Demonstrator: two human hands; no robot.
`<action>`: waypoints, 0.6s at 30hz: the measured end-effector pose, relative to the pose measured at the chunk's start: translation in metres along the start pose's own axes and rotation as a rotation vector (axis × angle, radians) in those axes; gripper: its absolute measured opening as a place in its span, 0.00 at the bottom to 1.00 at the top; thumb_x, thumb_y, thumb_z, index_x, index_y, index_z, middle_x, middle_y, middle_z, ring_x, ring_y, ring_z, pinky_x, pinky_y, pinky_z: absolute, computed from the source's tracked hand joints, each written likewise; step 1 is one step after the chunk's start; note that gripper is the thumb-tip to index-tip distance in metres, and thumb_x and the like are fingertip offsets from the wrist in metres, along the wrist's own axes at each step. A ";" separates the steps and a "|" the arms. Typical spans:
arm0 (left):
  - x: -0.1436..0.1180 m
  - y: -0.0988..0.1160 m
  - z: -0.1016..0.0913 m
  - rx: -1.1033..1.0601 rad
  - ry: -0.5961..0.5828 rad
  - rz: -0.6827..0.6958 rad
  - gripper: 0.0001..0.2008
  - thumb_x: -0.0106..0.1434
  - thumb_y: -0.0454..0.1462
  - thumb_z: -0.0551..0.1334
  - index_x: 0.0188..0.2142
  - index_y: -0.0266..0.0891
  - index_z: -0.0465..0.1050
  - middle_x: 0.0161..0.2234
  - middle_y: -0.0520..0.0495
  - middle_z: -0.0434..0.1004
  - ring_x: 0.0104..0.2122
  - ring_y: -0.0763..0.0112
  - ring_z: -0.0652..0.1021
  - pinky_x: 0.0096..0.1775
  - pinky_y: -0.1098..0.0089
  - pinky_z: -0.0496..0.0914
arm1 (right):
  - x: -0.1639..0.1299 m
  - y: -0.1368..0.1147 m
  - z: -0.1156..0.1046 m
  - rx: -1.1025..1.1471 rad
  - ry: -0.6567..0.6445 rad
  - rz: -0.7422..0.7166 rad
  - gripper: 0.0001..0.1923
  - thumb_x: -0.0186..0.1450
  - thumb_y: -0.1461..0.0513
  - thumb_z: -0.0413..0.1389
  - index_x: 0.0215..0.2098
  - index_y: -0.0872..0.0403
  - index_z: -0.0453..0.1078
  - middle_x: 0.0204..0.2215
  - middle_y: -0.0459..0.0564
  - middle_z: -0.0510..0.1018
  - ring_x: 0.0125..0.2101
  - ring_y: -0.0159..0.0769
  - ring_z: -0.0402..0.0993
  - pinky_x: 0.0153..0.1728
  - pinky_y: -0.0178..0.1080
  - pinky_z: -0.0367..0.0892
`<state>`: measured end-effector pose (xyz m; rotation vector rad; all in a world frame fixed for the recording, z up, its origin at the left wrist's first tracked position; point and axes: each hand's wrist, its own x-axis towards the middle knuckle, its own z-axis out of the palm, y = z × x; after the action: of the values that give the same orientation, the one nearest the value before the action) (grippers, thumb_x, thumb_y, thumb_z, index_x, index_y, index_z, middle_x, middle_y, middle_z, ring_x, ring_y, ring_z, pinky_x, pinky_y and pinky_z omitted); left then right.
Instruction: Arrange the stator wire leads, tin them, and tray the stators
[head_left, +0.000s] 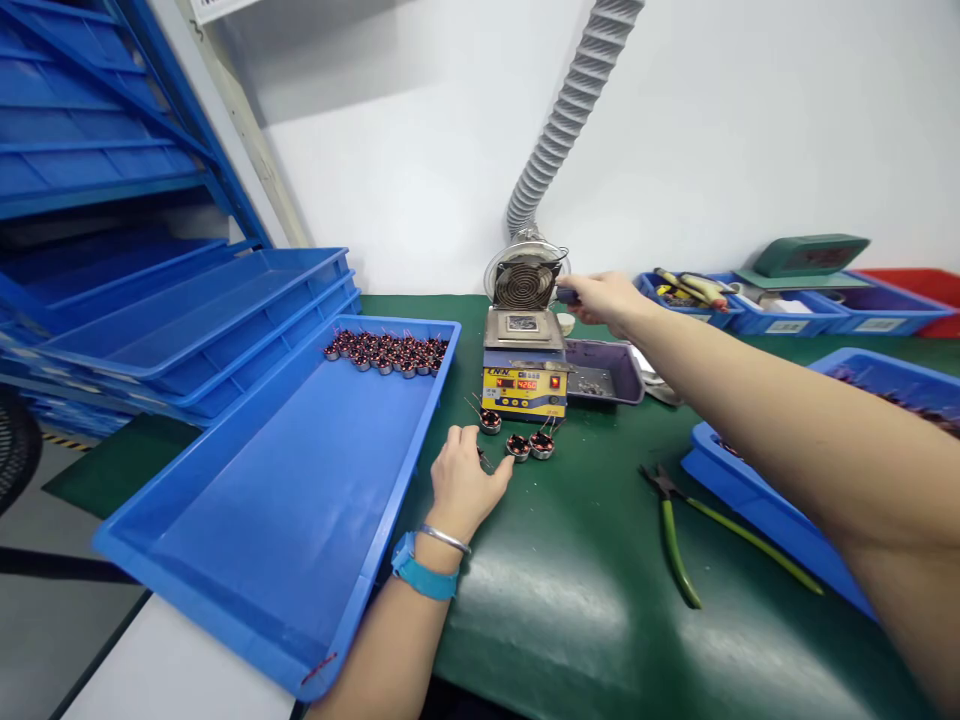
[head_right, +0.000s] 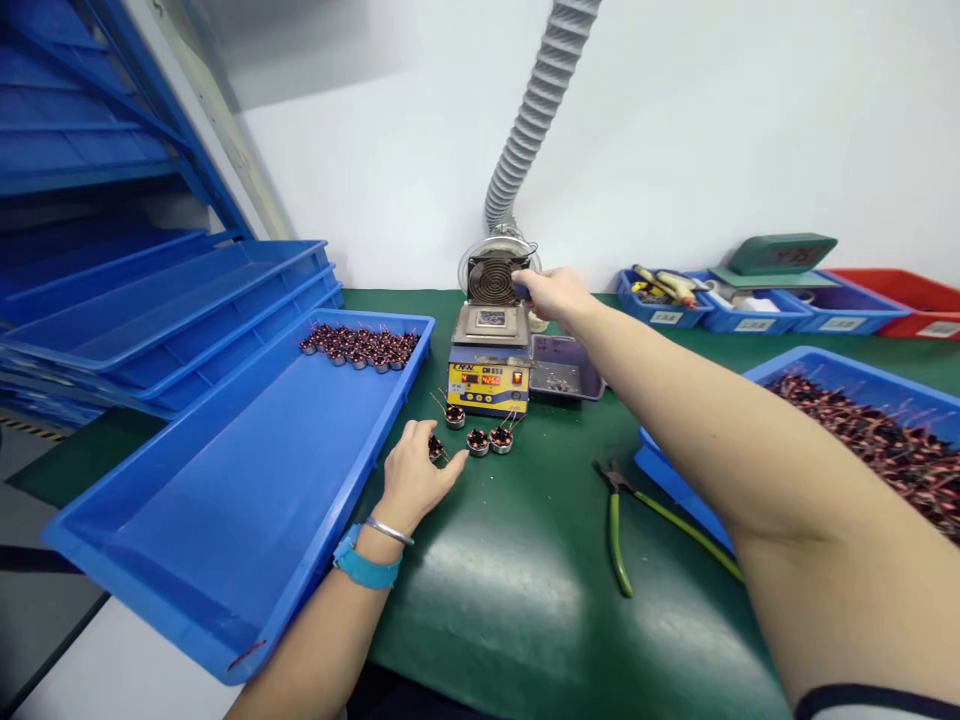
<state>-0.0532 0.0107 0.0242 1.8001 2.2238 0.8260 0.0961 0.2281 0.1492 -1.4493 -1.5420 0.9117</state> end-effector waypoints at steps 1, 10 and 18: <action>0.001 -0.001 -0.001 0.000 0.016 -0.012 0.19 0.57 0.45 0.62 0.45 0.39 0.66 0.40 0.43 0.69 0.42 0.60 0.75 0.42 0.65 0.70 | 0.008 0.002 0.004 -0.038 0.025 0.000 0.12 0.58 0.58 0.57 0.20 0.55 0.64 0.14 0.46 0.64 0.14 0.27 0.56 0.16 0.32 0.53; 0.007 -0.008 0.005 0.104 -0.051 -0.076 0.23 0.56 0.49 0.63 0.44 0.37 0.66 0.44 0.41 0.69 0.48 0.56 0.72 0.46 0.63 0.67 | 0.059 0.021 0.036 -0.348 0.179 -0.100 0.16 0.55 0.53 0.59 0.30 0.60 0.71 0.29 0.59 0.75 0.38 0.48 0.73 0.37 0.43 0.67; 0.009 -0.008 0.005 0.138 -0.123 -0.088 0.21 0.55 0.50 0.63 0.41 0.37 0.67 0.40 0.40 0.72 0.45 0.55 0.72 0.44 0.62 0.66 | 0.069 0.028 0.048 -0.474 0.140 -0.090 0.19 0.55 0.55 0.61 0.33 0.66 0.70 0.37 0.67 0.74 0.47 0.55 0.70 0.43 0.46 0.65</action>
<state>-0.0608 0.0198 0.0180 1.7440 2.3113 0.5414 0.0633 0.3000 0.1103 -1.7099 -1.7749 0.3909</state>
